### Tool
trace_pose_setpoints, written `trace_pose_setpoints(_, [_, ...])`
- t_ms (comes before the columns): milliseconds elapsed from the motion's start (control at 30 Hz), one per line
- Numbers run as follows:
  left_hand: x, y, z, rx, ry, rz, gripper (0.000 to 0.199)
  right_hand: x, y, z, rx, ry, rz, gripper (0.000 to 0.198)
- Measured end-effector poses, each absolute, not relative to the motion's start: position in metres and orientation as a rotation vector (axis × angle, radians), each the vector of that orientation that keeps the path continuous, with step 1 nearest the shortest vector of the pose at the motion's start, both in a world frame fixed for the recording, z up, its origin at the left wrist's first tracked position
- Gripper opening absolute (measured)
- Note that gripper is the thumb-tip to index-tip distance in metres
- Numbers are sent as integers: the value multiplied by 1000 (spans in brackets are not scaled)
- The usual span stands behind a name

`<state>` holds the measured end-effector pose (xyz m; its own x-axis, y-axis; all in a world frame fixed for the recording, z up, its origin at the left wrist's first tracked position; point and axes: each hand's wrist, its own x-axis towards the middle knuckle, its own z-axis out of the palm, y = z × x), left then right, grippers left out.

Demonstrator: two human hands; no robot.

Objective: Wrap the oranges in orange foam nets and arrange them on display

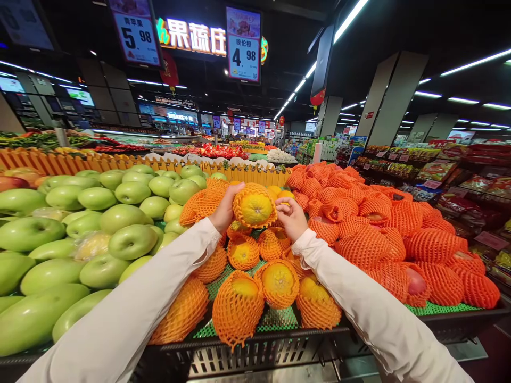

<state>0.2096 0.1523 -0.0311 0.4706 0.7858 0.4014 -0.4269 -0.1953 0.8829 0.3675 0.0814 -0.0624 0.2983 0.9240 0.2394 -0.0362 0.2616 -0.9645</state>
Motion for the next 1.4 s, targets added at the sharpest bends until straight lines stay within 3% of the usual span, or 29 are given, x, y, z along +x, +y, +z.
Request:
trace_pose_setpoints(200, [212, 152, -33, 1421, 341, 981, 62, 366, 71, -63, -1245, -1282, 459, 48])
trace_pose_setpoints(267, [212, 155, -35, 1438, 386, 956, 71, 365, 68, -64, -1292, -1431, 391, 50])
trace_pose_setpoints(433, [211, 163, -41, 1496, 659, 829, 82, 362, 65, -70, -1279, -1560, 384, 104])
trace_pose_setpoints(533, [214, 162, -45, 1679, 621, 799, 81, 360, 65, -70, -1227, -1504, 415, 117])
trace_pose_setpoints(767, [220, 165, -51, 2166, 425, 1003, 67, 372, 71, -47, -1103, -901, 619, 103])
trace_pose_setpoints(967, [239, 190, -65, 2672, 695, 881, 36, 405, 74, -31, -925, -448, 765, 72])
trace_pose_setpoints(1200, [270, 188, -78, 3079, 1038, 440, 48, 434, 89, -40, -1076, -439, 751, 79])
trace_pose_setpoints(1300, [277, 186, -80, 3152, 857, 429, 57, 450, 92, -41, -1340, -565, 535, 96])
trace_pose_setpoints(1400, [281, 193, -83, 3209, 581, 421, 62, 463, 90, -42, -1754, -818, 207, 94])
